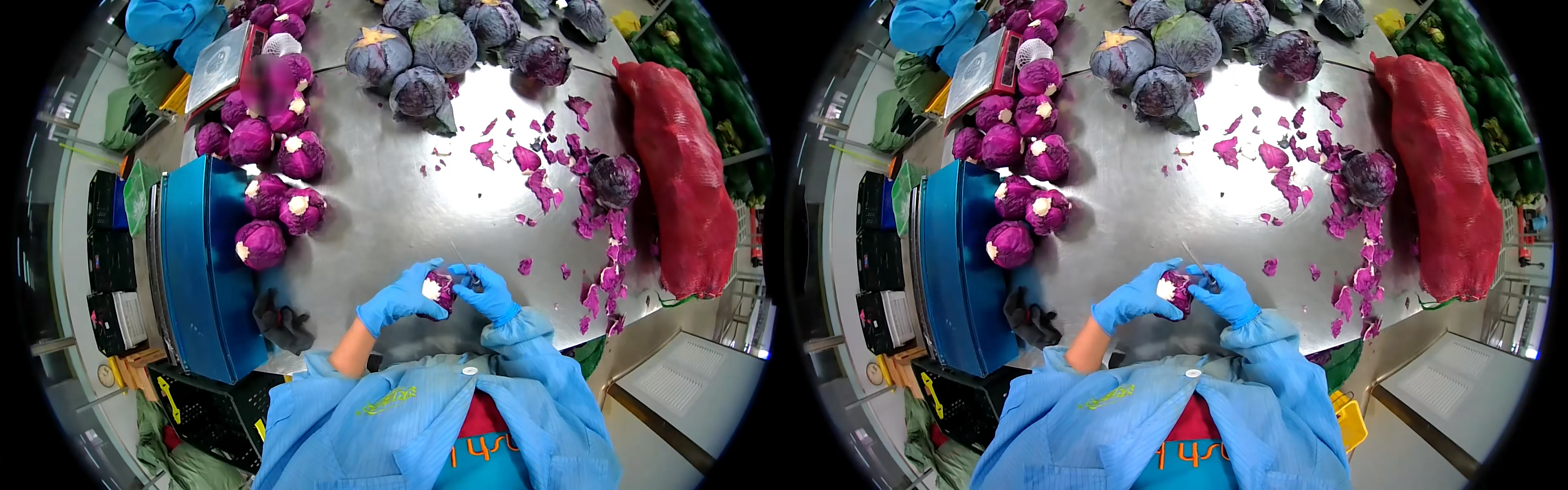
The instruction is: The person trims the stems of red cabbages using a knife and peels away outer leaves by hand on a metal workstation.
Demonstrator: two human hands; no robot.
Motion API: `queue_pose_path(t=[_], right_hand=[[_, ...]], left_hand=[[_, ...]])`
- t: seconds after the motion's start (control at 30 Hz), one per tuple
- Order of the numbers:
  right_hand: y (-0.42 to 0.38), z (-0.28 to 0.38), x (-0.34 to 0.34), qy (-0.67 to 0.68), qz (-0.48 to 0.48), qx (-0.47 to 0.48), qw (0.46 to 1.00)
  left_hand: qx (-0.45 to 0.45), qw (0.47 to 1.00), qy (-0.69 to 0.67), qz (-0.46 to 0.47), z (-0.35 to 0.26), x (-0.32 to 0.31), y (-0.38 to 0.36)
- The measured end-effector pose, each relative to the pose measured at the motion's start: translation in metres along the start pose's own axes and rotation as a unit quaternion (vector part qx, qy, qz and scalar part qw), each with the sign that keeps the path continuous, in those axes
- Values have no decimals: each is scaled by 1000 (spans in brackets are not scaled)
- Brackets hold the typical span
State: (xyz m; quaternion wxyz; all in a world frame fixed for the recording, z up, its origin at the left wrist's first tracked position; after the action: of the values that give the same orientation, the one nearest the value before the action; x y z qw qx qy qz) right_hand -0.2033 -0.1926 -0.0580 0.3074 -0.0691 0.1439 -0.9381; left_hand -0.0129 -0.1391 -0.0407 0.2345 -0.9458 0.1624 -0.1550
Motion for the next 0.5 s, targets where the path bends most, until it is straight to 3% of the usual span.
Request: queue_pose_path(t=[0.1,0.2,0.23,0.33,0.43,0.5], right_hand=[[-12,-5,-10,24,4,-59,998],[-22,-29,-22,192,-18,-96,977],[-26,-22,-19,138,-15,-136,981],[-27,-21,-16,41,8,-98,994],[-26,-3,-14,-168,40,26,985],[-27,1,-16,-188,14,4,982]], left_hand=[[-6,995,80,-63,14,-8,-8],[-7,988,119,-100,23,-21,-18],[-6,988,109,-112,22,-24,-20],[4,983,114,-143,21,-32,-22],[6,984,96,-152,24,-34,-21],[9,983,94,-155,23,-35,-21]])
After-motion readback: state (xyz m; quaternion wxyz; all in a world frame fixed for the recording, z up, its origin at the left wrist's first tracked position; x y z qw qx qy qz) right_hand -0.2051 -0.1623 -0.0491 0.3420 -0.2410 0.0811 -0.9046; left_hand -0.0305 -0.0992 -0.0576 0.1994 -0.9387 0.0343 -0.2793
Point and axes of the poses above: each hand's wrist, its own y-axis towards the middle knuckle, its own x-axis out of the back of the hand, z = x × y, the point moved 4 cm from there along y, towards the middle knuckle, and after that the axes turned 7 degrees about y, right-handed, at the moved point
